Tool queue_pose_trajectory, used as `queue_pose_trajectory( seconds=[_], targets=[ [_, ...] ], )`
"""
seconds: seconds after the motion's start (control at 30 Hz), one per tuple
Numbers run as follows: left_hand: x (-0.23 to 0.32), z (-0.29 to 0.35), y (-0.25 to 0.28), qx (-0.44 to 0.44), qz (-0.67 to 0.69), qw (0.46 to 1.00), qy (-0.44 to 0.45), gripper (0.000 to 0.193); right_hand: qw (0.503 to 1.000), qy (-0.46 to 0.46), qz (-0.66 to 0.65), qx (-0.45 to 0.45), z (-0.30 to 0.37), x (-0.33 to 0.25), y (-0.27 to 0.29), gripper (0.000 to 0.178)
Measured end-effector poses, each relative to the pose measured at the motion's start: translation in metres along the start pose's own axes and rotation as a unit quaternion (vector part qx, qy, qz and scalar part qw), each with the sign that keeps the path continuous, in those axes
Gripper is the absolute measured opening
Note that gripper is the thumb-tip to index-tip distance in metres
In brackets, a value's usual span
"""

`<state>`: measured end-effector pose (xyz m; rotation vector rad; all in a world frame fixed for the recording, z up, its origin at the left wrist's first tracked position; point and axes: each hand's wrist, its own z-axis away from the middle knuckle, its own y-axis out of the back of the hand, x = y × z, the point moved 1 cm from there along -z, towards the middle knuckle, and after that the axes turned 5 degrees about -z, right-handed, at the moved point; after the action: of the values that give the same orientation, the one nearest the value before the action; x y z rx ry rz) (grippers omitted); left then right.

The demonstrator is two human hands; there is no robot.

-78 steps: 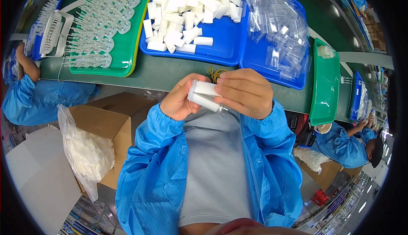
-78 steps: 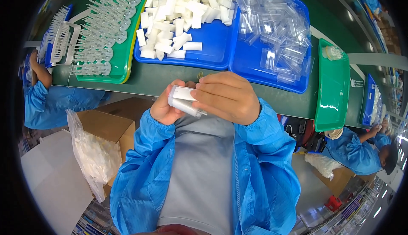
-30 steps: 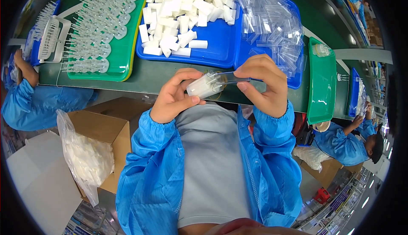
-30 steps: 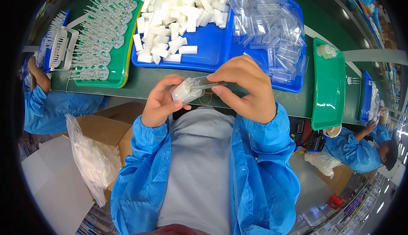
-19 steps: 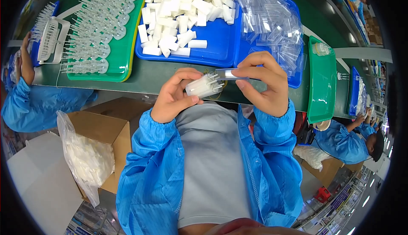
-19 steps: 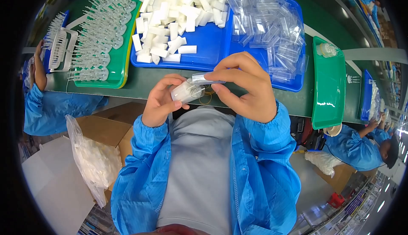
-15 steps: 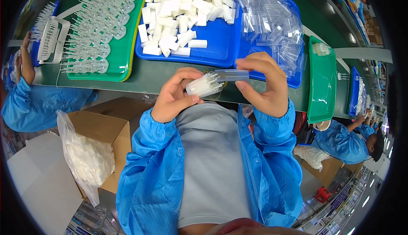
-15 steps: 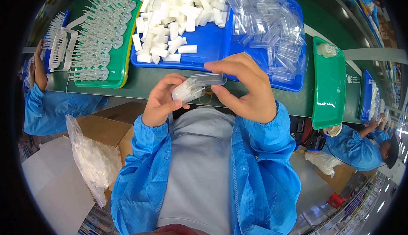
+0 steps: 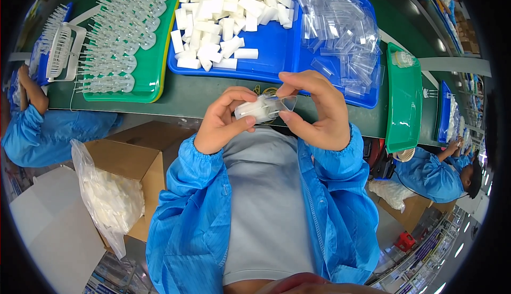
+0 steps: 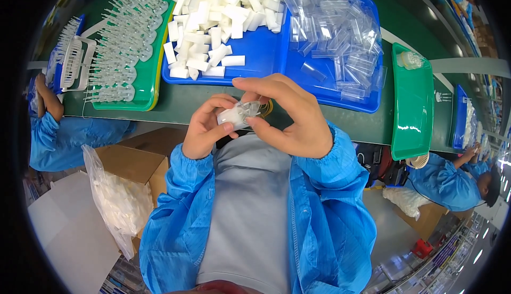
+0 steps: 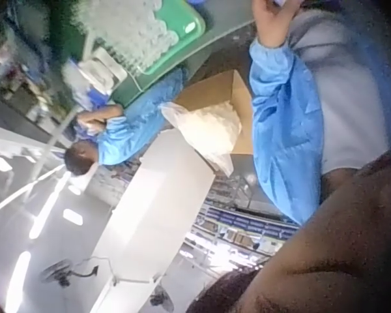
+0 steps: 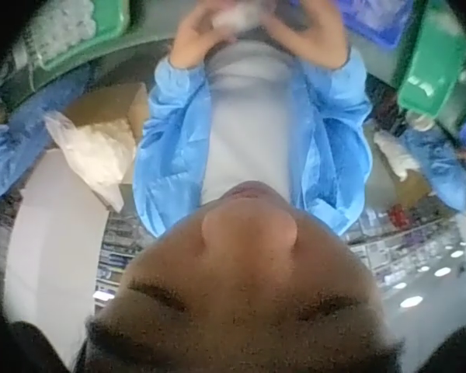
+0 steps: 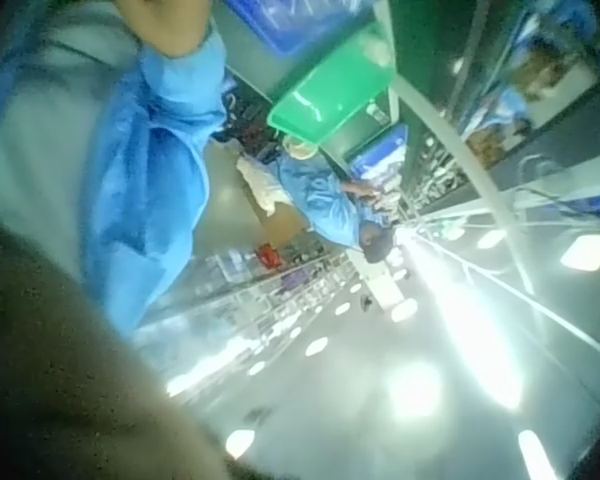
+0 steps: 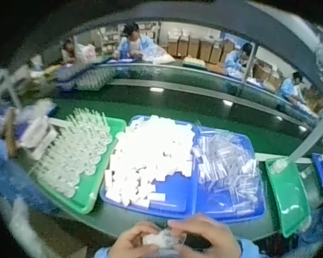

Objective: The person assembles components by fitting foam pieces onto plastic pronged bases and secures each assembled bundle with a rubber band by hand.

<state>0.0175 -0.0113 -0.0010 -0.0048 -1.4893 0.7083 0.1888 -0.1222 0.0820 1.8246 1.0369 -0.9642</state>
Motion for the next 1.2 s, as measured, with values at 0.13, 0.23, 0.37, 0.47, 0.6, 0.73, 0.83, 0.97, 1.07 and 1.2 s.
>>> queue_pose_trajectory(
  seconds=[0.13, 0.23, 0.37, 0.47, 0.6, 0.73, 0.83, 0.97, 1.07, 1.2],
  targets=[
    [-0.003, 0.000, 0.001, -0.009, 0.001, 1.000, -0.014, 0.037, 1.000, -0.007, 0.019, -0.011, -0.001, -0.004, -0.001, 0.053],
    [-0.003, 0.000, 0.000, 0.003, -0.005, 1.000, -0.022, 0.037, 0.999, -0.014, 0.045, -0.005, -0.001, -0.005, -0.002, 0.048],
    [-0.002, 0.001, 0.003, 0.012, -0.004, 1.000, -0.023, 0.035, 0.998, -0.015, 0.062, 0.014, 0.001, -0.001, 0.002, 0.042],
    [0.001, 0.002, 0.005, 0.018, 0.001, 1.000, -0.024, 0.034, 0.993, 0.047, 0.110, -0.007, 0.001, 0.003, 0.010, 0.038],
    [0.000, 0.002, 0.006, 0.019, 0.010, 0.999, -0.029, 0.033, 0.996, -0.028, 0.082, -0.025, 0.004, 0.002, 0.015, 0.029],
    [0.001, 0.002, 0.005, 0.018, 0.009, 0.999, -0.028, 0.033, 0.999, -0.043, -0.006, 0.027, 0.009, 0.010, 0.014, 0.017],
    [0.001, 0.002, 0.005, 0.016, 0.006, 0.999, -0.033, 0.033, 0.998, -0.050, -0.031, 0.033, 0.009, 0.008, 0.013, 0.014],
    [0.001, 0.002, 0.004, 0.019, 0.003, 0.999, -0.030, 0.033, 0.999, -0.036, 0.003, 0.018, 0.008, 0.009, 0.015, 0.013],
    [0.000, 0.002, 0.005, 0.020, 0.001, 0.999, -0.030, 0.033, 0.999, -0.005, 0.049, 0.010, 0.004, 0.007, 0.018, 0.013],
    [0.000, 0.002, 0.005, 0.014, 0.004, 0.999, -0.029, 0.033, 0.998, -0.006, 0.064, -0.004, 0.003, 0.006, 0.021, 0.013]
  ],
)
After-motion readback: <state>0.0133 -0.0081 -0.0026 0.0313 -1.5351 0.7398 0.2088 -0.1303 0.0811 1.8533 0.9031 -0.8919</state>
